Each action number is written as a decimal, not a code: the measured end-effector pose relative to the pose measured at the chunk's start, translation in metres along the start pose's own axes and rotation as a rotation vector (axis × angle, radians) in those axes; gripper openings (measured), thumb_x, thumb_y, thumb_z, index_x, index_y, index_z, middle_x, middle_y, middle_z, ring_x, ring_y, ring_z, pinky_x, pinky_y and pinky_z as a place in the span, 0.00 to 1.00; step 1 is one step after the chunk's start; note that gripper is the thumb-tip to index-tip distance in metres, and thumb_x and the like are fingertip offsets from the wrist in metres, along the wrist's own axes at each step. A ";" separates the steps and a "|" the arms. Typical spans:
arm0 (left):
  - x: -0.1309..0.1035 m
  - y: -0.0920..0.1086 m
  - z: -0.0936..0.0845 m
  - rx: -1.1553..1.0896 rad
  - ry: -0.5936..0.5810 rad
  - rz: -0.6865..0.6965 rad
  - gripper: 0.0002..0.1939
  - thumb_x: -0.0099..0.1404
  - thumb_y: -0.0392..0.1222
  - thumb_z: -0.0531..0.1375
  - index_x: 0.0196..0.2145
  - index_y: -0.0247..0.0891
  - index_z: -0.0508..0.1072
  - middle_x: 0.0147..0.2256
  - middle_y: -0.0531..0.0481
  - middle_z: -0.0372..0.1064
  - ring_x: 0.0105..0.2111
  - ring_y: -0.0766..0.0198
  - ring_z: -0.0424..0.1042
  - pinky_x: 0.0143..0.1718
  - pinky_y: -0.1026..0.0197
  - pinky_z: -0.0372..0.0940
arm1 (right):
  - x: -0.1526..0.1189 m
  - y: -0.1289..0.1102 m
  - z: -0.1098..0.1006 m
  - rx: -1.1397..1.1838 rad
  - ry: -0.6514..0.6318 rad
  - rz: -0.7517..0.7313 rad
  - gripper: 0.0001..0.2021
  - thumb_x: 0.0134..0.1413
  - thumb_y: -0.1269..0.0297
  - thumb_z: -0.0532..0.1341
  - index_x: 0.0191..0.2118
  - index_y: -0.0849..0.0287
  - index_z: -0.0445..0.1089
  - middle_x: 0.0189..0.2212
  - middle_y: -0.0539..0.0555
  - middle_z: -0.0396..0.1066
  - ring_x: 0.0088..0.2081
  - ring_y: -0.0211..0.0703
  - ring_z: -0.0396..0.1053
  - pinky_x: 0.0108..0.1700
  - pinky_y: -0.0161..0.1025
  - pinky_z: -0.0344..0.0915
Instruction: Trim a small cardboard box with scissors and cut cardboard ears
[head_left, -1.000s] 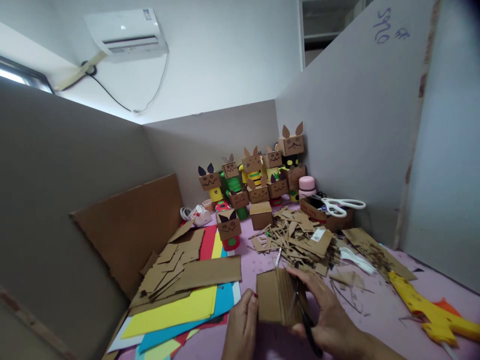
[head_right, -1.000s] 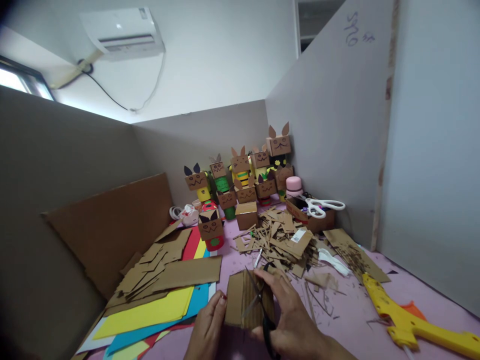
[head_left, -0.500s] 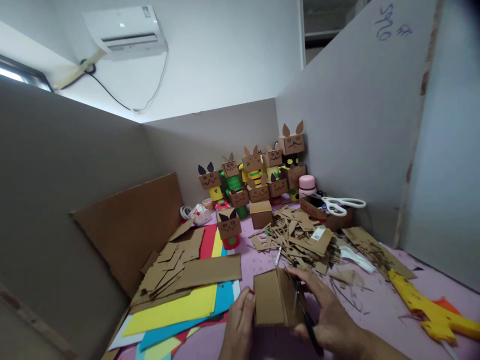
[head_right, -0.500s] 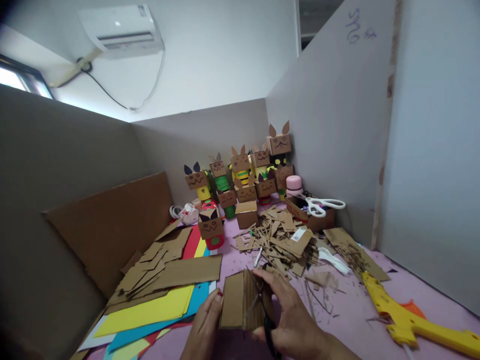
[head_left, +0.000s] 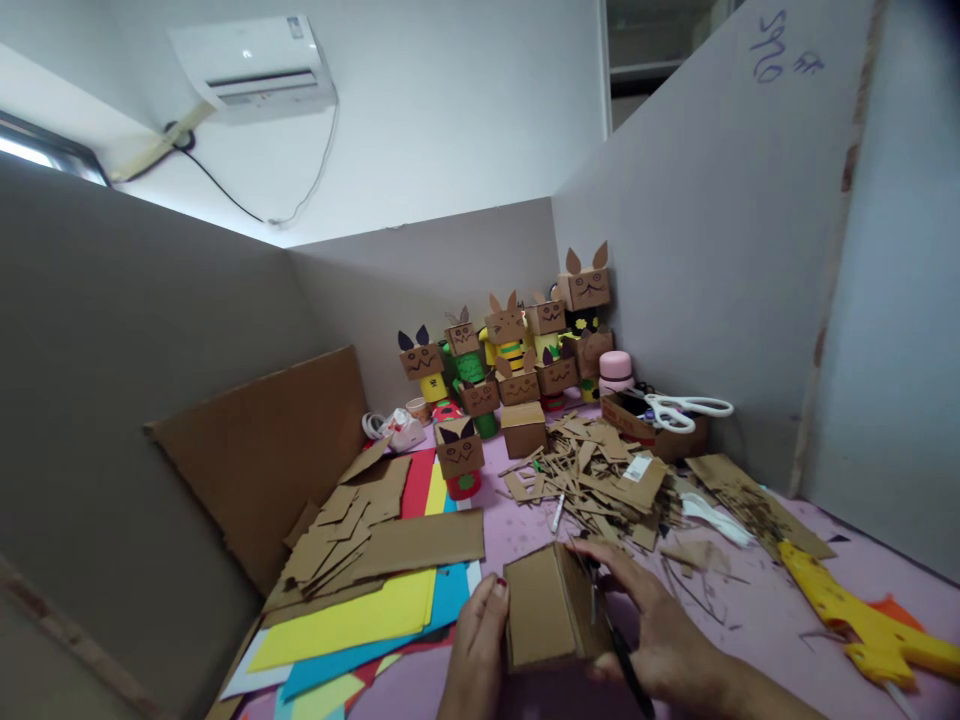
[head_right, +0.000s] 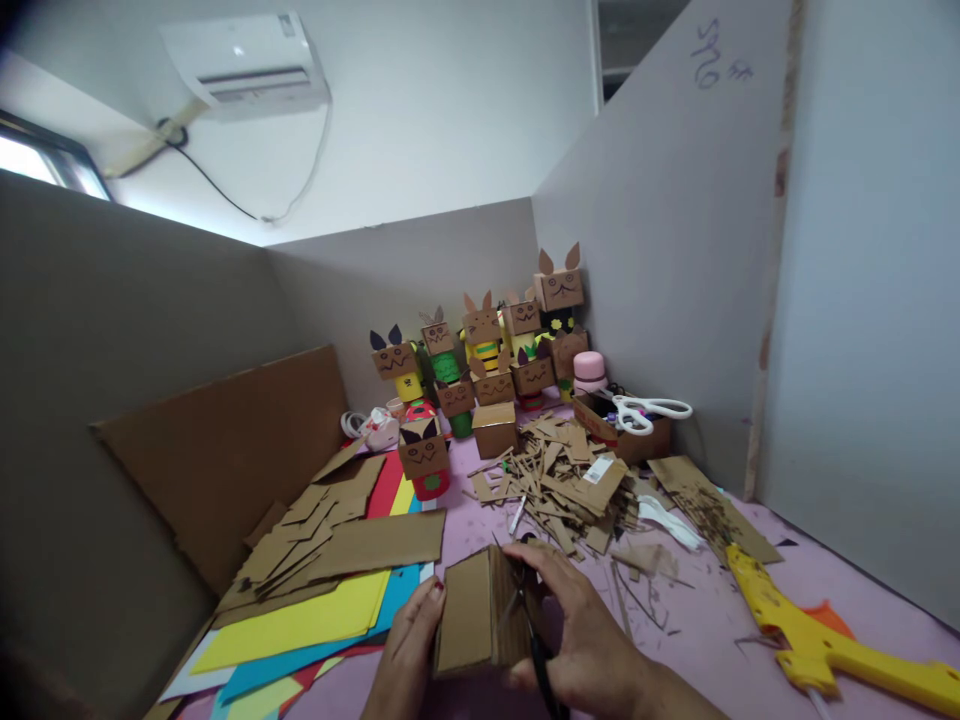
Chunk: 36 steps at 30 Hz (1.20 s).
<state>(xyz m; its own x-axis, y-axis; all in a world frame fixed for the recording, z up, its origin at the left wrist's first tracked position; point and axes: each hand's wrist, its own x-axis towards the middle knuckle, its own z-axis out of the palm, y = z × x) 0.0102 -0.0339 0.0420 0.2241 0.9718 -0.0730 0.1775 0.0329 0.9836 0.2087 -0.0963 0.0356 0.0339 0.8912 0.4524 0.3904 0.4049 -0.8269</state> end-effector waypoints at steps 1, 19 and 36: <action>0.001 -0.004 -0.001 0.001 0.048 -0.024 0.24 0.61 0.55 0.54 0.48 0.34 0.68 0.56 0.39 0.64 0.58 0.53 0.59 0.60 0.53 0.53 | 0.000 0.000 0.000 0.004 -0.001 0.001 0.39 0.29 0.62 0.70 0.54 0.57 0.63 0.53 0.65 0.66 0.53 0.62 0.64 0.51 0.54 0.63; 0.006 -0.009 -0.006 -0.007 0.066 0.009 0.23 0.59 0.58 0.54 0.40 0.37 0.72 0.51 0.42 0.70 0.55 0.51 0.62 0.57 0.52 0.57 | -0.002 0.001 0.000 0.014 -0.042 -0.041 0.39 0.29 0.60 0.70 0.55 0.58 0.64 0.53 0.65 0.66 0.53 0.63 0.64 0.51 0.53 0.63; 0.003 -0.003 -0.001 -0.088 0.067 -0.029 0.22 0.57 0.58 0.58 0.42 0.39 0.69 0.53 0.41 0.66 0.56 0.50 0.60 0.55 0.52 0.57 | -0.002 0.003 0.000 -0.011 0.020 -0.034 0.38 0.30 0.64 0.70 0.55 0.58 0.63 0.53 0.65 0.66 0.53 0.62 0.64 0.52 0.54 0.64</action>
<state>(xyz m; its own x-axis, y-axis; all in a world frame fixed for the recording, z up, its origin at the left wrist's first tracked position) 0.0099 -0.0304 0.0392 0.1545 0.9835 -0.0937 0.0973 0.0792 0.9921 0.2094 -0.0970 0.0324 0.0386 0.8726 0.4870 0.4013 0.4328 -0.8072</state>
